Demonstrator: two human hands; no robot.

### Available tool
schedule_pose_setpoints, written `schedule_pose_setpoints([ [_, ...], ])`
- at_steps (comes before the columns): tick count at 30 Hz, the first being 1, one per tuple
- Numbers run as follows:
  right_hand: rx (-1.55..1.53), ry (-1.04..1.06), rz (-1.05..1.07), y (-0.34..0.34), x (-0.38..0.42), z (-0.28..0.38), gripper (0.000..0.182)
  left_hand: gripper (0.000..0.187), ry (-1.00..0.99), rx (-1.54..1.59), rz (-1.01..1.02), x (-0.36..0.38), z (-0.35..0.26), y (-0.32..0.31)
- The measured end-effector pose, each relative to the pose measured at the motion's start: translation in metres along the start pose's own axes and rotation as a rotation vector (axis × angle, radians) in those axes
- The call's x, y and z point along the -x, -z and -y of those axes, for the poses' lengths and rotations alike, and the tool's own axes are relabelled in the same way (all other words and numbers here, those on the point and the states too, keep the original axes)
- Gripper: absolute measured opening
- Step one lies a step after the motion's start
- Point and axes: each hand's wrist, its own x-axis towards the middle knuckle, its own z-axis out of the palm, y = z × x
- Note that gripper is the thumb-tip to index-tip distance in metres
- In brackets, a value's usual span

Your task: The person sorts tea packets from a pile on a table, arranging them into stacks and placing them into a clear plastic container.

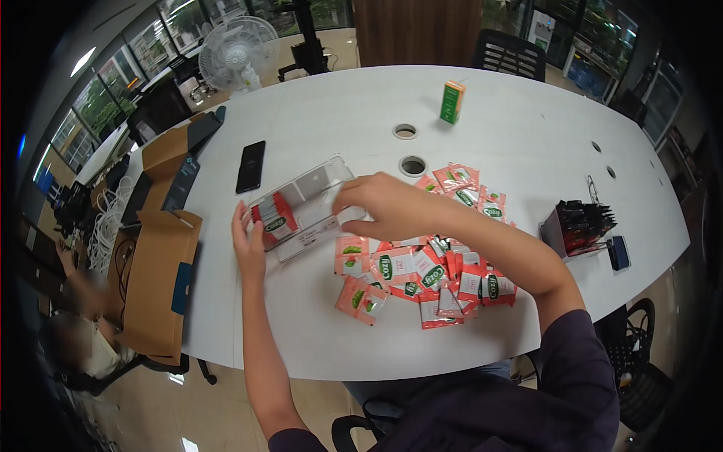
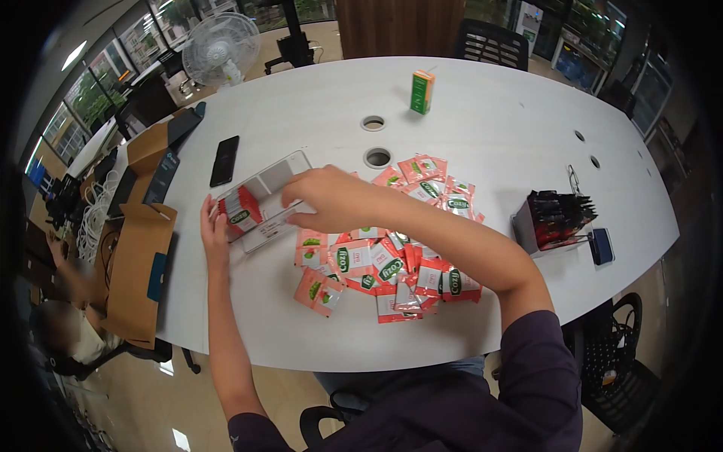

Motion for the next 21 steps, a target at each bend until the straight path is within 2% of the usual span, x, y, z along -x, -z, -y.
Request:
schedule_pose_setpoints([
  [2, -0.007, -0.073, -0.018, 0.016, 0.036, -0.01, 0.026, 0.054, -0.068, -0.035, -0.055, 0.0, -0.005, -0.001],
  [5, -0.047, -0.154, 0.063, 0.017, 0.087, -0.031, 0.026, 0.051, -0.153, -0.238, -0.173, 0.007, -0.026, -0.006],
  [9, 0.089, -0.08, 0.191, -0.012, 0.122, -0.048, 0.035, 0.047, -0.324, -0.376, -0.299, 0.027, -0.061, -0.03],
  [13, 0.174, -0.051, 0.256, -0.031, 0.123, -0.05, 0.055, 0.048, -0.494, -0.628, -0.181, 0.054, -0.09, -0.054],
  [16, 0.228, 0.026, 0.165, -0.033, 0.119, -0.05, 0.06, 0.048, -0.427, -0.6, -0.309, 0.064, -0.093, -0.044],
  [18, 0.12, -0.002, 0.151, -0.027, 0.117, -0.048, 0.06, 0.045, -0.412, -0.504, -0.433, 0.067, -0.089, -0.036],
  [21, -0.042, -0.077, 0.157, -0.013, 0.117, -0.05, 0.056, 0.043, -0.345, -0.415, -0.439, 0.089, -0.093, -0.037],
])
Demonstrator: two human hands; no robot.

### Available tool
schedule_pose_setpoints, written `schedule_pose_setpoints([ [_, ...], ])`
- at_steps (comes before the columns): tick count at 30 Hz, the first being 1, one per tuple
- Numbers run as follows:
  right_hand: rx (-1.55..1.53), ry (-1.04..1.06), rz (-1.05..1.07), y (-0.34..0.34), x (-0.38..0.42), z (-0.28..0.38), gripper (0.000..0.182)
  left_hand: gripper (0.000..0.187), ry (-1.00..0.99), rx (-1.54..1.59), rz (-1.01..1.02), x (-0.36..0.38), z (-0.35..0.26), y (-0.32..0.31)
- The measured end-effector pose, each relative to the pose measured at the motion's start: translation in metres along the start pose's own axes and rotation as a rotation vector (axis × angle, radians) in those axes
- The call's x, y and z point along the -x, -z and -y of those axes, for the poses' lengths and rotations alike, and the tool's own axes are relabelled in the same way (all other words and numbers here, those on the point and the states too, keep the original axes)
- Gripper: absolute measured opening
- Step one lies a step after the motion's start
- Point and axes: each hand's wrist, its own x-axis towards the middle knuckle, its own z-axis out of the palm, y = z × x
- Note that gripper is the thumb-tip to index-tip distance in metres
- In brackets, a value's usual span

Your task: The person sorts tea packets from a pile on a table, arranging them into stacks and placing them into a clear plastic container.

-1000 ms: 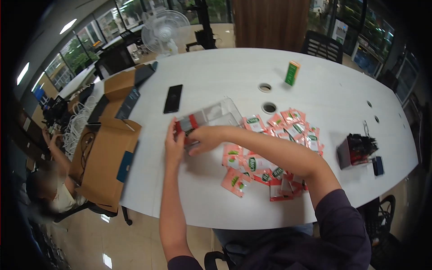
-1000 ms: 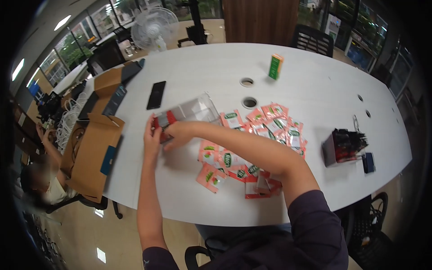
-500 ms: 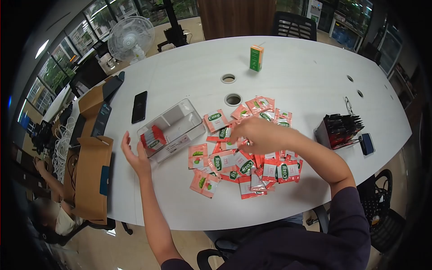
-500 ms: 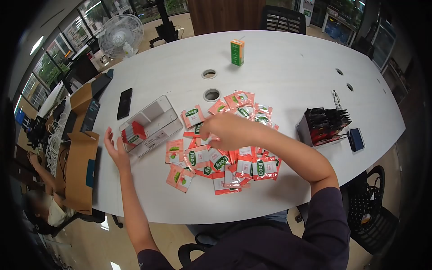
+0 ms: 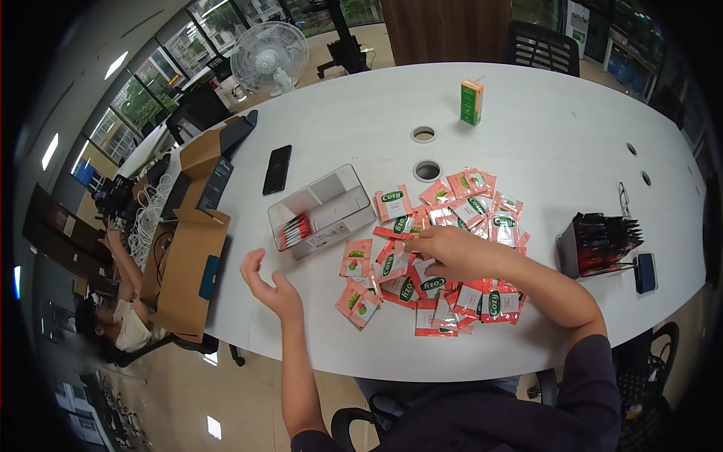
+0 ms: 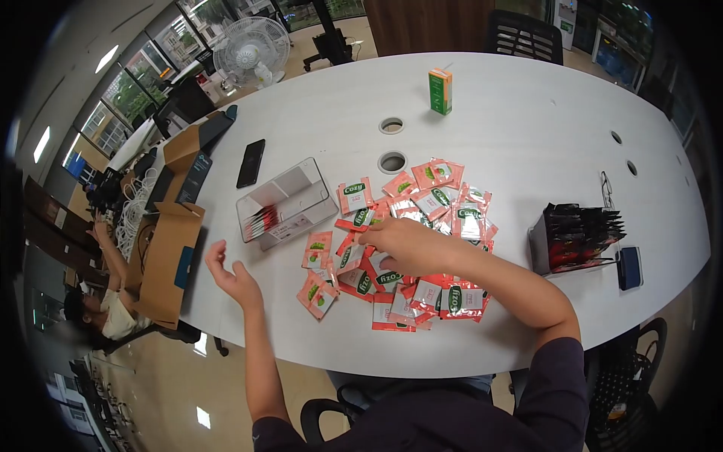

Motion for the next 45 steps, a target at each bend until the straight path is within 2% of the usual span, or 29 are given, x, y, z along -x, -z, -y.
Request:
schedule_pose_setpoints([
  [2, -0.16, -0.101, 0.034, 0.019, 0.004, 0.007, 0.054, 0.038, 0.011, 0.131, 0.089, 0.01, -0.027, -0.005],
  [5, -0.357, -0.028, -0.204, 0.028, 0.007, 0.0, 0.043, 0.037, 0.07, 0.351, 0.321, 0.021, -0.05, -0.011],
  [6, -0.397, 0.002, -0.293, 0.029, 0.007, -0.001, 0.04, 0.042, 0.119, 0.447, 0.395, 0.022, -0.061, -0.016],
  [7, -0.514, -0.114, -0.359, 0.034, 0.007, 0.008, 0.032, 0.048, 0.168, 0.543, 0.466, 0.018, -0.081, -0.024],
  [10, -1.127, -0.304, -0.436, 0.032, 0.004, 0.013, 0.022, 0.076, 0.308, 0.804, 0.645, 0.029, -0.12, -0.063],
  [11, -1.24, -0.38, -0.407, 0.031, 0.006, 0.017, 0.015, 0.077, 0.347, 0.936, 0.705, 0.036, -0.118, -0.075],
  [14, -1.107, -0.331, -0.267, 0.012, 0.003, 0.011, 0.021, 0.072, 0.612, 1.01, 0.856, 0.036, -0.128, -0.091],
  [15, -1.055, -0.206, -0.242, 0.009, 0.002, 0.012, 0.028, 0.061, 0.735, 1.049, 0.847, 0.033, -0.131, -0.093],
  [18, -0.277, -0.196, -0.173, 0.02, 0.014, 0.014, 0.032, 0.053, 0.919, 1.139, 0.736, 0.036, -0.116, -0.107],
  [19, -0.088, -0.153, -0.248, 0.015, 0.021, 0.006, 0.033, 0.049, 0.982, 1.185, 0.672, 0.035, -0.119, -0.107],
  [22, 0.279, -0.238, -0.035, 0.03, 0.031, -0.01, 0.031, 0.05, 1.033, 1.218, 0.65, 0.034, -0.102, -0.105],
  [26, 0.135, -0.209, 0.32, 0.029, 0.036, -0.026, 0.022, 0.049, 1.238, 1.322, 0.59, 0.031, -0.083, -0.104],
  [27, 0.081, -0.263, 0.298, 0.026, 0.034, -0.024, 0.02, 0.049, 1.252, 1.356, 0.6, 0.032, -0.081, -0.104],
  [30, 0.012, -0.251, 0.388, 0.028, 0.029, -0.02, 0.02, 0.048, 1.283, 1.423, 0.625, 0.034, -0.078, -0.104],
  [33, 0.027, -0.151, 0.502, 0.037, 0.024, -0.03, 0.028, 0.048, 1.269, 1.421, 0.643, 0.036, -0.076, -0.105],
  [36, -0.358, -0.032, 0.087, 0.056, 0.03, -0.03, 0.02, 0.05, 1.178, 1.428, 0.677, 0.039, -0.075, -0.107],
  [37, -0.38, -0.026, -0.043, 0.058, 0.029, -0.026, 0.017, 0.053, 1.128, 1.438, 0.696, 0.041, -0.075, -0.107],
  [40, -0.943, -0.265, -0.332, 0.045, 0.017, -0.013, 0.017, 0.067, 1.02, 1.409, 0.75, 0.044, -0.087, -0.1],
  [41, -1.112, -0.28, -0.38, 0.043, 0.016, 0.002, 0.031, 0.072, 0.993, 1.389, 0.769, 0.046, -0.092, -0.097],
  [43, -1.14, -0.378, -0.346, 0.014, 0.005, -0.007, 0.033, 0.078, 0.88, 1.356, 0.725, 0.061, -0.099, -0.098],
  [45, -1.141, -0.452, -0.306, -0.006, 0.0, -0.003, 0.036, 0.066, 0.953, 1.389, 0.707, 0.074, -0.095, -0.099],
])
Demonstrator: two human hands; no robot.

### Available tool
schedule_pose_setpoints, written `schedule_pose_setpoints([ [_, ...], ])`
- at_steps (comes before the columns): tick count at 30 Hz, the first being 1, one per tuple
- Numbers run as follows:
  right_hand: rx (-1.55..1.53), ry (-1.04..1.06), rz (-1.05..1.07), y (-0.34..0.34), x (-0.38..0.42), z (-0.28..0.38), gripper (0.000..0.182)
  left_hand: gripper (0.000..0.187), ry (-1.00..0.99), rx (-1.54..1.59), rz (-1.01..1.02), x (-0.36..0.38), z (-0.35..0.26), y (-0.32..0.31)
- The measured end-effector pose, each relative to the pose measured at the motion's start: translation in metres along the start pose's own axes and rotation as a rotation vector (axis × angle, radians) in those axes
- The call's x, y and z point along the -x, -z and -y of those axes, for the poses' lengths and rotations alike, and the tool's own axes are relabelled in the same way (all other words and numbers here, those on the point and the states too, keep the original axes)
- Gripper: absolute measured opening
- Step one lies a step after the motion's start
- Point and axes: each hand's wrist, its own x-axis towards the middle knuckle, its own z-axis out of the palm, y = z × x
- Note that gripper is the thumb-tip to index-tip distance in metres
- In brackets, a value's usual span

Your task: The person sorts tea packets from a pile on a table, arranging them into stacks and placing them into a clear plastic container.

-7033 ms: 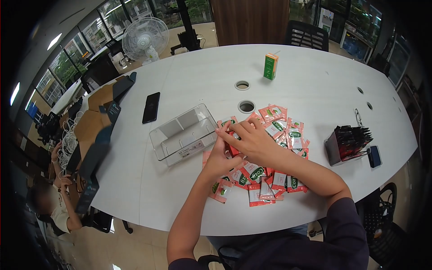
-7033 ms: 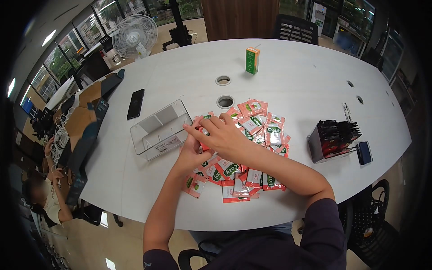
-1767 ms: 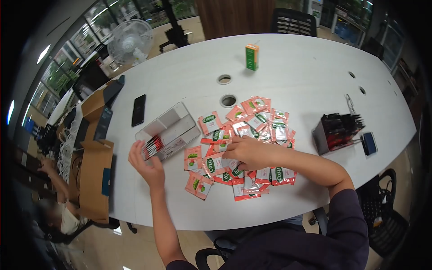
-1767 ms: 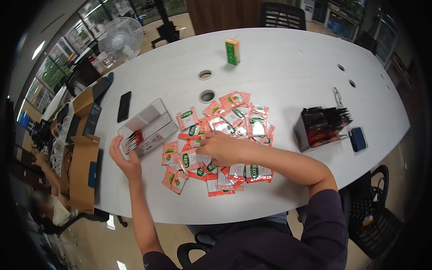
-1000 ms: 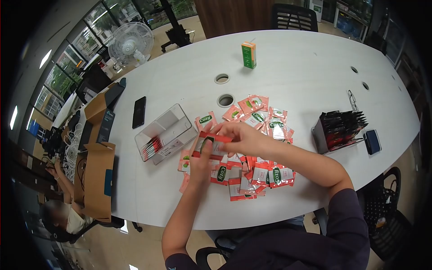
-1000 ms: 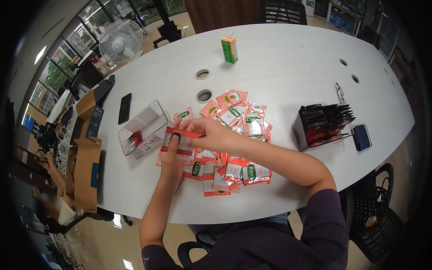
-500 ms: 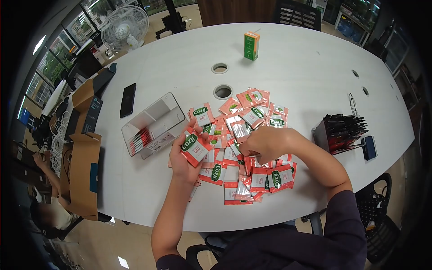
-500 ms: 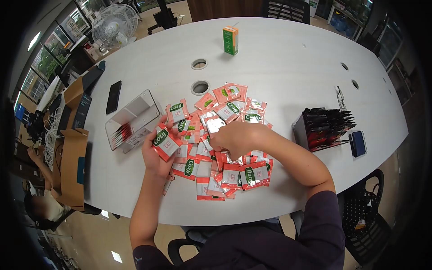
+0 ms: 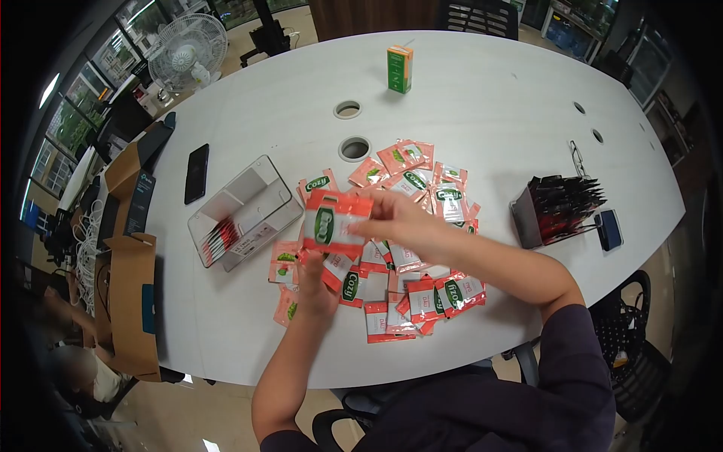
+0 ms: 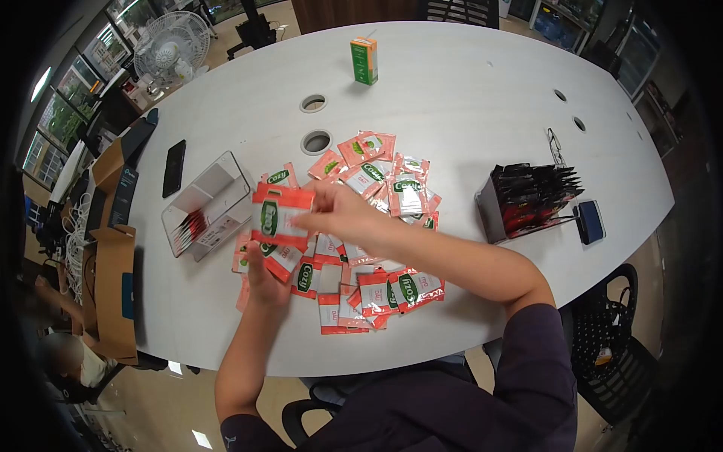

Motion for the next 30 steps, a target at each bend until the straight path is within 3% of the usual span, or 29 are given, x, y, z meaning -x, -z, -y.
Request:
schedule_pose_setpoints([
  [3, 0.123, -0.047, 0.026, -0.016, 0.006, -0.007, 0.042, 0.053, 0.127, -0.251, -0.147, 0.0, -0.007, -0.005],
  [4, 0.208, -0.037, 0.046, -0.016, 0.007, -0.007, 0.044, 0.045, 0.164, -0.175, -0.197, 0.0, -0.013, -0.014],
  [5, 0.293, -0.028, 0.069, -0.015, 0.007, -0.006, 0.047, 0.045, 0.188, -0.106, -0.204, -0.002, -0.014, -0.011],
  [6, 0.44, 0.059, 0.071, -0.013, 0.015, 0.005, 0.037, 0.046, 0.208, -0.036, -0.209, -0.005, -0.014, -0.007],
  [9, 0.948, 0.321, 0.073, -0.002, 0.035, 0.018, 0.045, 0.055, 0.171, 0.052, -0.113, -0.012, -0.027, -0.019],
  [12, 1.387, 0.284, 0.296, 0.005, 0.06, 0.026, 0.051, 0.066, 0.191, 0.109, -0.078, -0.013, -0.034, -0.021],
  [15, 1.483, 0.067, 0.49, -0.004, 0.079, 0.023, 0.051, 0.071, 0.231, 0.104, -0.058, -0.011, -0.029, -0.012],
  [19, 1.575, 0.199, 0.475, -0.001, 0.079, -0.007, 0.056, 0.072, 0.253, 0.137, -0.044, -0.012, -0.025, -0.015],
  [22, 1.541, 0.136, 0.553, -0.003, 0.074, -0.006, 0.057, 0.071, 0.243, 0.114, -0.057, -0.014, -0.018, -0.005],
  [25, 1.507, 0.182, 0.543, 0.001, 0.07, -0.008, 0.051, 0.068, 0.239, 0.185, -0.052, -0.014, -0.019, -0.008],
  [30, 1.155, 0.155, 0.401, 0.002, 0.068, 0.029, 0.028, 0.057, 0.324, 0.124, -0.018, -0.011, -0.019, -0.006],
])
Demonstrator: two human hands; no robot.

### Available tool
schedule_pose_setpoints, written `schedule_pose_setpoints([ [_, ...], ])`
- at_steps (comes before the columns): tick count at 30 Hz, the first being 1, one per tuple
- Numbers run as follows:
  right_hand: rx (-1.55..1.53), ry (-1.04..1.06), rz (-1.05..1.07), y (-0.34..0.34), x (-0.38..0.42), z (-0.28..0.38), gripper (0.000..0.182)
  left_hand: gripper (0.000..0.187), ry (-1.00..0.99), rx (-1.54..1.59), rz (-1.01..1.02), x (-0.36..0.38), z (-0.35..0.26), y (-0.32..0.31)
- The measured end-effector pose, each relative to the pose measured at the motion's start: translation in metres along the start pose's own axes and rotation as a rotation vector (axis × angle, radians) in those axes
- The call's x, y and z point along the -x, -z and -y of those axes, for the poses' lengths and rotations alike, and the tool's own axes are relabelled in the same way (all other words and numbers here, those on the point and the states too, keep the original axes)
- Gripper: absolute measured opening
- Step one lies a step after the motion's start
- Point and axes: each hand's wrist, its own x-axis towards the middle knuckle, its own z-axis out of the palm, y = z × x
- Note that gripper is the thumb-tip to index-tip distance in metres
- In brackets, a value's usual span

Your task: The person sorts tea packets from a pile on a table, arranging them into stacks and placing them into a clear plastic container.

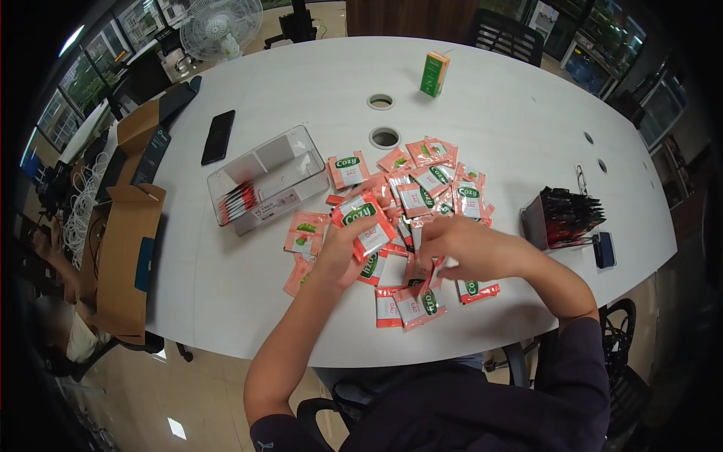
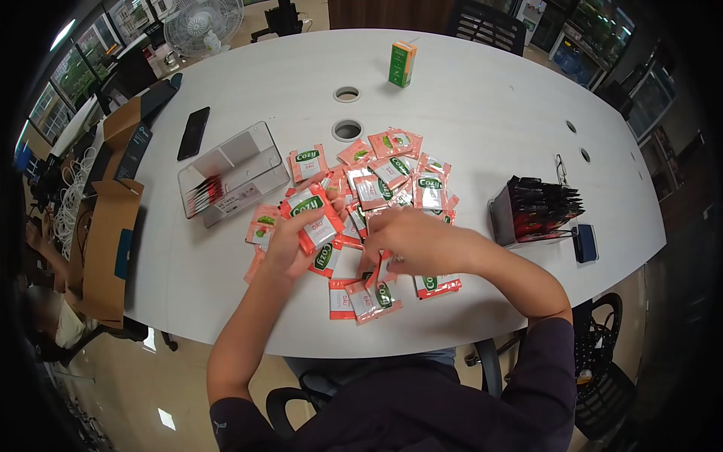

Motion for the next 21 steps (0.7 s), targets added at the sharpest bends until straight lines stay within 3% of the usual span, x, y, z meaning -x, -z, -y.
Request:
schedule_pose_setpoints([
  [1, -0.087, -0.002, -0.067, 0.005, 0.001, 0.002, 0.025, 0.054, 0.024, -0.031, -0.002, 0.001, 0.001, 0.001],
  [6, 0.37, 0.157, -0.534, 0.013, -0.004, 0.016, 0.017, 0.042, 0.12, -0.054, 0.002, 0.003, 0.006, -0.009],
  [13, 0.723, 0.353, -0.478, 0.003, -0.033, 0.03, 0.009, 0.063, 0.131, -0.206, -0.053, 0.01, 0.001, -0.02],
  [17, 0.776, 0.435, -0.505, -0.008, -0.051, 0.024, 0.019, 0.067, 0.133, -0.151, -0.019, 0.008, 0.002, -0.009],
  [18, 0.75, 0.449, -0.482, -0.009, -0.054, 0.022, 0.032, 0.069, 0.127, -0.125, -0.017, 0.009, 0.002, -0.011],
  [21, 0.499, 0.525, -0.589, -0.015, -0.061, 0.012, 0.044, 0.075, 0.135, -0.065, 0.009, 0.006, 0.001, -0.008],
])
